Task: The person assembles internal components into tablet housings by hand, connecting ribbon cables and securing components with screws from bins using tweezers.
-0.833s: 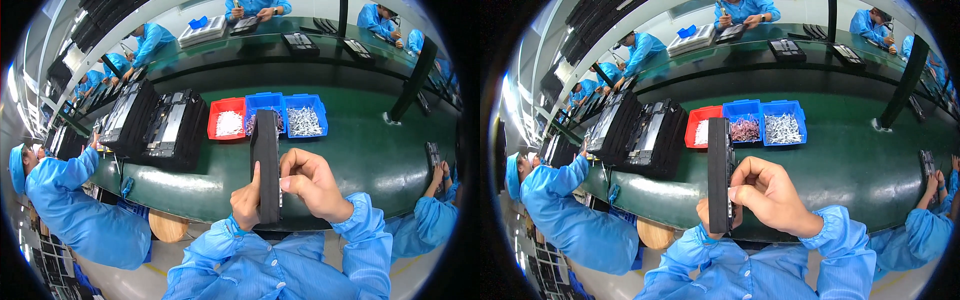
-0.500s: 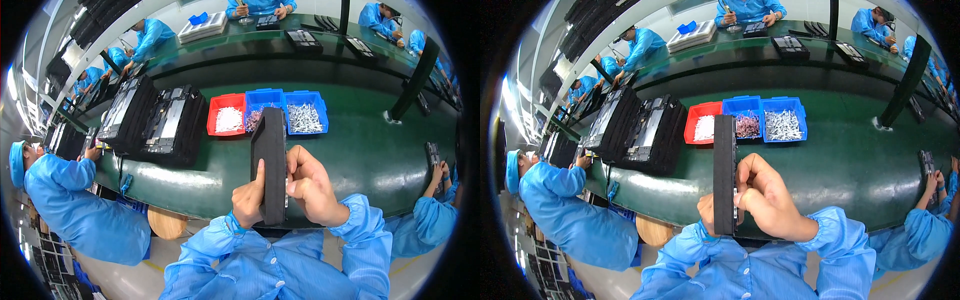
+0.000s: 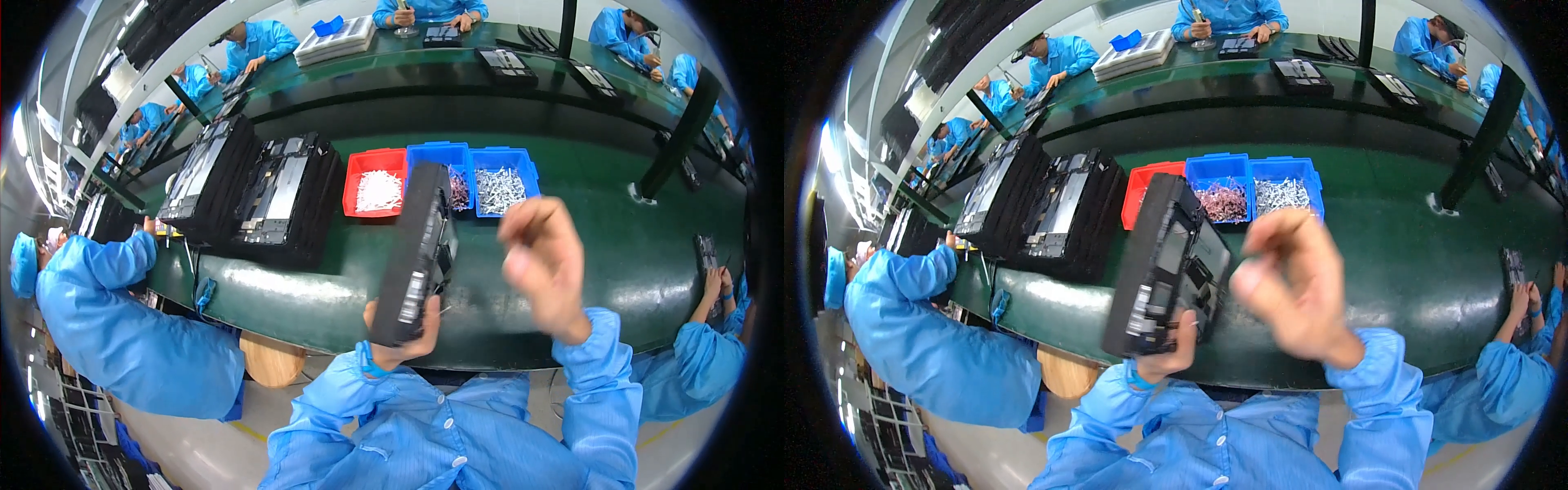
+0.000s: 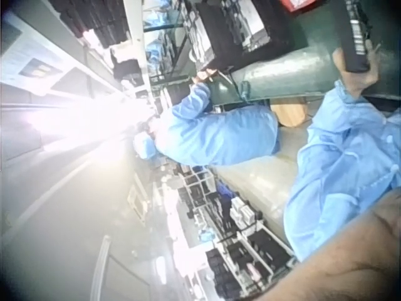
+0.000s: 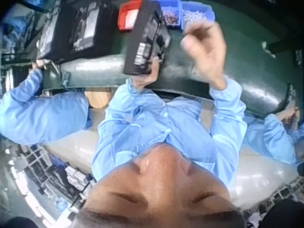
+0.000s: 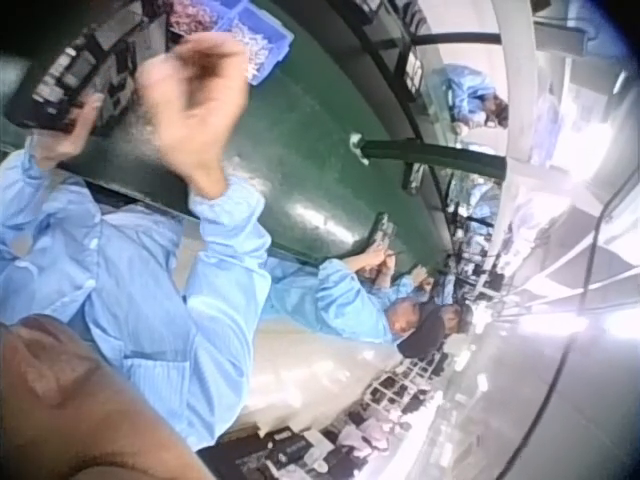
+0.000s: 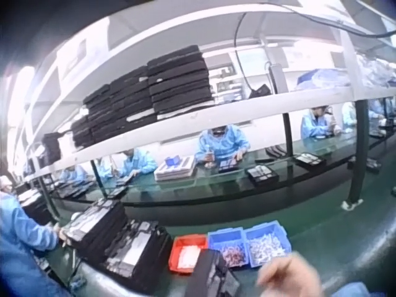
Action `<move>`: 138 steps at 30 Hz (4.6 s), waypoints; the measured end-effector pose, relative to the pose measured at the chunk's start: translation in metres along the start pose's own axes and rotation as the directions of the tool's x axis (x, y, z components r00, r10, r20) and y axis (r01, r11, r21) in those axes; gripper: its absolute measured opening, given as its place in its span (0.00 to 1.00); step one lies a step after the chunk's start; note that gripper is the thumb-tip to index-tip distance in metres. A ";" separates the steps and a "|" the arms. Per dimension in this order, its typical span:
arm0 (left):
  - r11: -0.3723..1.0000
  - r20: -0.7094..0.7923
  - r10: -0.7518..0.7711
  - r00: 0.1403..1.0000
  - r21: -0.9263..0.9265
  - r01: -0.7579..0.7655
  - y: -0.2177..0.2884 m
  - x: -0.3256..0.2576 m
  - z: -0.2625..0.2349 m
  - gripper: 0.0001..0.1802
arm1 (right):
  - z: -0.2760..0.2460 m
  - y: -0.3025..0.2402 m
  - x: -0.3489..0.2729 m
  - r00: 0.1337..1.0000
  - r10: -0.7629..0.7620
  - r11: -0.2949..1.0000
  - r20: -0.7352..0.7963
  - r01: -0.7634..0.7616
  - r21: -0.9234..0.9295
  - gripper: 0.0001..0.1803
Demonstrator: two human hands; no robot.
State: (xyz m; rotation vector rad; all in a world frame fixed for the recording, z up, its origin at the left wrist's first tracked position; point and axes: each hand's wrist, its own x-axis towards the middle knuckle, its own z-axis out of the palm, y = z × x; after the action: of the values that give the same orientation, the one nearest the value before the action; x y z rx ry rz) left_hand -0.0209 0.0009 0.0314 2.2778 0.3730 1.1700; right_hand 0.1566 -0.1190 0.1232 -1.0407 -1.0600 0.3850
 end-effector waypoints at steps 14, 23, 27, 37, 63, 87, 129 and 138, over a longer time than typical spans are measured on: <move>0.932 0.705 -0.241 0.667 -0.025 0.362 -0.059 0.046 -0.016 0.45 | 0.020 0.036 -0.136 0.490 0.870 0.425 0.063 -0.806 0.411 0.21; 0.953 0.709 -0.173 0.684 -0.055 0.299 -0.053 0.045 -0.001 0.17 | 0.053 0.019 -0.140 0.621 0.738 0.315 0.264 -0.664 0.678 0.20; 0.940 0.719 -0.197 0.666 -0.054 0.336 -0.045 0.048 -0.001 0.18 | 0.052 0.019 -0.136 0.639 0.705 0.399 0.308 -0.716 0.573 0.23; 0.986 0.742 -0.063 0.667 -0.058 0.157 -0.050 0.049 -0.008 0.18 | 0.046 0.021 -0.137 0.585 0.791 0.427 0.180 -0.738 0.522 0.18; 0.259 -0.032 -0.821 0.570 -0.911 0.322 -0.049 0.079 -0.119 0.22 | -0.036 0.067 -0.073 0.673 0.738 0.673 -0.047 -0.729 0.124 0.19; 0.444 -0.100 -0.894 0.437 -0.334 0.832 -0.108 0.070 -0.175 0.35 | -0.047 0.066 -0.079 0.652 0.754 0.656 -0.074 -0.745 0.117 0.17; 0.962 0.546 0.065 0.836 -0.256 0.092 -0.014 0.051 0.129 0.11 | -0.383 0.191 0.083 0.416 -0.256 0.747 -0.872 -0.488 -0.452 0.49; 0.957 0.538 0.095 0.838 -0.282 0.072 -0.015 0.059 0.141 0.11 | -0.452 0.208 0.109 0.187 -0.433 0.812 -0.882 -0.344 -0.471 0.32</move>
State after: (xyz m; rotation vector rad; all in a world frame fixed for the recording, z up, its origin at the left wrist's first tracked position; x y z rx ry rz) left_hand 0.1280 -0.0069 -0.0048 2.2221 -0.0393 0.4836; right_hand 0.6369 -0.1699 -0.0390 -1.4574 0.1154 -0.7766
